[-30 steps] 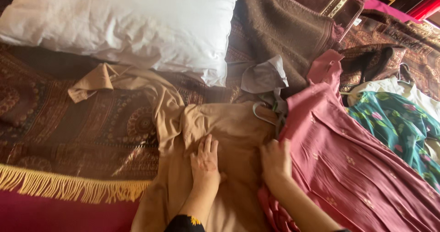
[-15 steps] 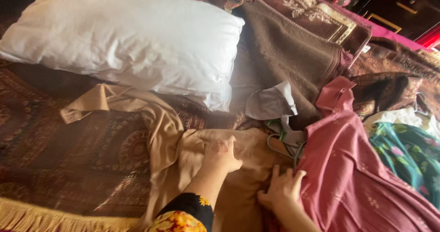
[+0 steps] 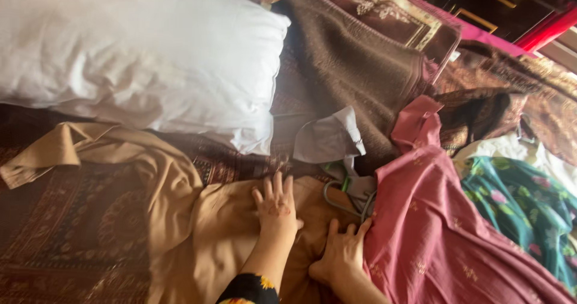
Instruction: The person picks up shirts from a bed, places them on hangers, and hangs them in a wardrobe. The person handles a teal shirt, a light green shirt, and a beige shirt, placing each on a hanger and then hanging it on a rod inside the wardrobe.
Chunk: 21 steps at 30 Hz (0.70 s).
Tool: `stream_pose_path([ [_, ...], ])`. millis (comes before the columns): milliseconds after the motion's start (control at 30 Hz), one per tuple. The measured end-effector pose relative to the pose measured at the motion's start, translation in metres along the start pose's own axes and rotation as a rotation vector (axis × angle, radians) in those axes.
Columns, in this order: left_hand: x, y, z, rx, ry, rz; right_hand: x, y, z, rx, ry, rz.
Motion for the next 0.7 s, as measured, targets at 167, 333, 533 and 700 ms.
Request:
stream_pose_path([
  [167,-0.030,0.002,-0.014,-0.051,-0.273,0.120,-0.005,-0.002,0.004,0.029,-0.188,-0.008],
  [333,-0.064,0.014,-0.030,-0.352,-0.060,0.211,-0.006,-0.004,0.006,0.005,-0.105,-0.026],
  [533,-0.049,0.006,-0.025,-0.397,-0.345,0.012,0.001,-0.007,0.001,0.013,-0.090,-0.069],
  [700,-0.021,-0.004,0.018,-0.182,-0.181,-0.105,0.007,-0.004,0.012,0.012,-0.033,-0.087],
])
Point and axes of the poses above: each hand's wrist, its own x-axis away from the middle knuckle, its own z-axis out of the back of the hand, y = z × x, the point moved 7 cm from there along -x, towards the middle knuckle, and after that the axes turned 1 degree about -x, right-handed, at the moved point
